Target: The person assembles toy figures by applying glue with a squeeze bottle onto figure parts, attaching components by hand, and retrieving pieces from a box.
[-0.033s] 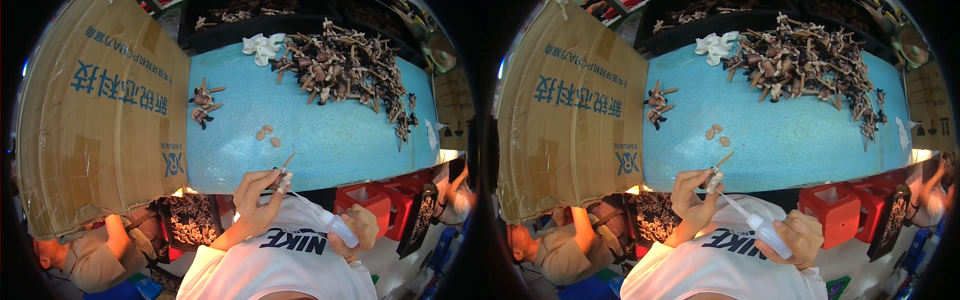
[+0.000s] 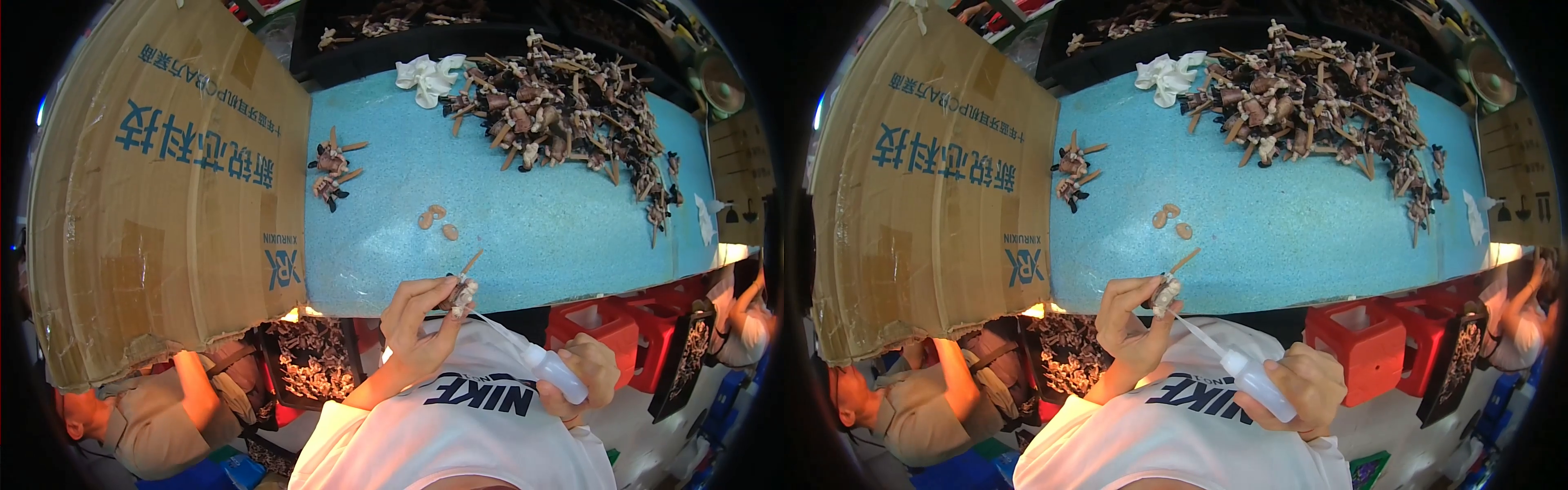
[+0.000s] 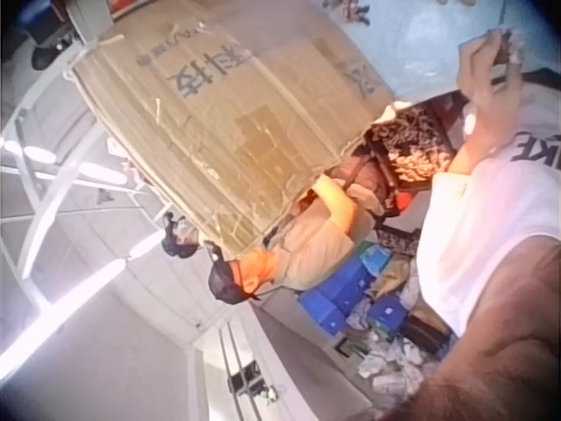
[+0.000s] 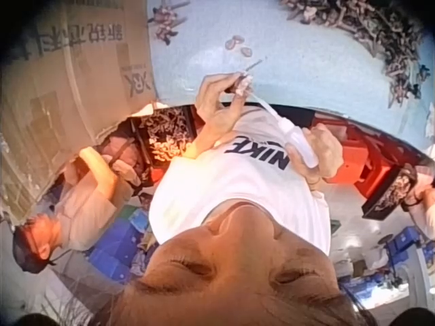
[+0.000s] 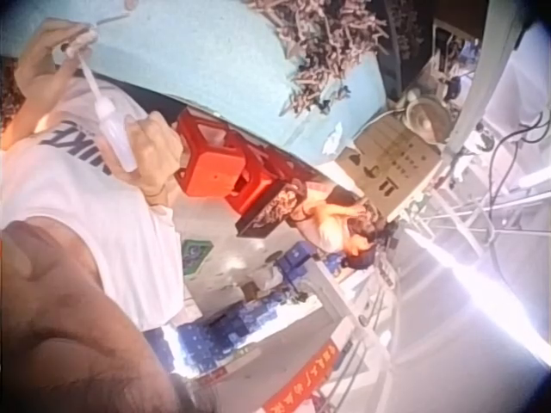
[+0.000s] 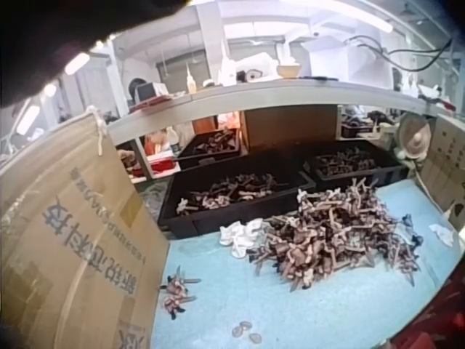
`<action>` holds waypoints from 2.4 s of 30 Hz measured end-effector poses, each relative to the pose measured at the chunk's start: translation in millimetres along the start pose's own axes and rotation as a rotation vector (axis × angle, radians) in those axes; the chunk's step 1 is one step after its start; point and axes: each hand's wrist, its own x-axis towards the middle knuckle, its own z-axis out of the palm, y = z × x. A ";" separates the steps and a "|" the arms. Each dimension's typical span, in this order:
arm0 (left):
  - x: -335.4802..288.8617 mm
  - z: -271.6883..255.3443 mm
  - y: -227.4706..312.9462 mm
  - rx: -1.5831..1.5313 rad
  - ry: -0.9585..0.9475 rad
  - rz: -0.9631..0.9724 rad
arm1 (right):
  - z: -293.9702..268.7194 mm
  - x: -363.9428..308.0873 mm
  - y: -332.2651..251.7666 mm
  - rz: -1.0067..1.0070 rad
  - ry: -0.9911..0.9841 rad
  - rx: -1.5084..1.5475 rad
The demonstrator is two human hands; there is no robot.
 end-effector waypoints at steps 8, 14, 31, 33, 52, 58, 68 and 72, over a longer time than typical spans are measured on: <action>-2.3 2.1 0.0 -0.139 -0.009 -0.069 | -3.4 -4.2 3.2 0.033 0.063 0.062; -5.7 3.9 -1.0 -0.163 -0.023 -0.067 | 0.5 2.5 3.1 -0.001 0.048 0.065; -9.4 4.5 -6.6 -0.184 -0.039 -0.037 | -5.3 0.9 -0.4 0.011 0.052 -0.005; -9.7 5.1 -7.6 -0.187 -0.032 -0.033 | -4.3 -0.4 0.5 0.017 0.068 0.006; -9.8 1.7 -5.2 -0.204 -0.036 -0.070 | -4.3 3.1 -1.6 -0.005 0.050 0.010; -8.7 0.8 -1.9 -0.202 -0.035 -0.093 | -0.2 1.9 -1.8 -0.006 0.065 0.000; -9.7 1.6 -2.6 -0.212 -0.031 -0.102 | -7.6 0.9 0.2 -0.093 -0.006 0.076; -9.5 0.2 -1.7 -0.206 -0.037 -0.095 | -3.5 0.8 -0.4 -0.107 -0.015 0.074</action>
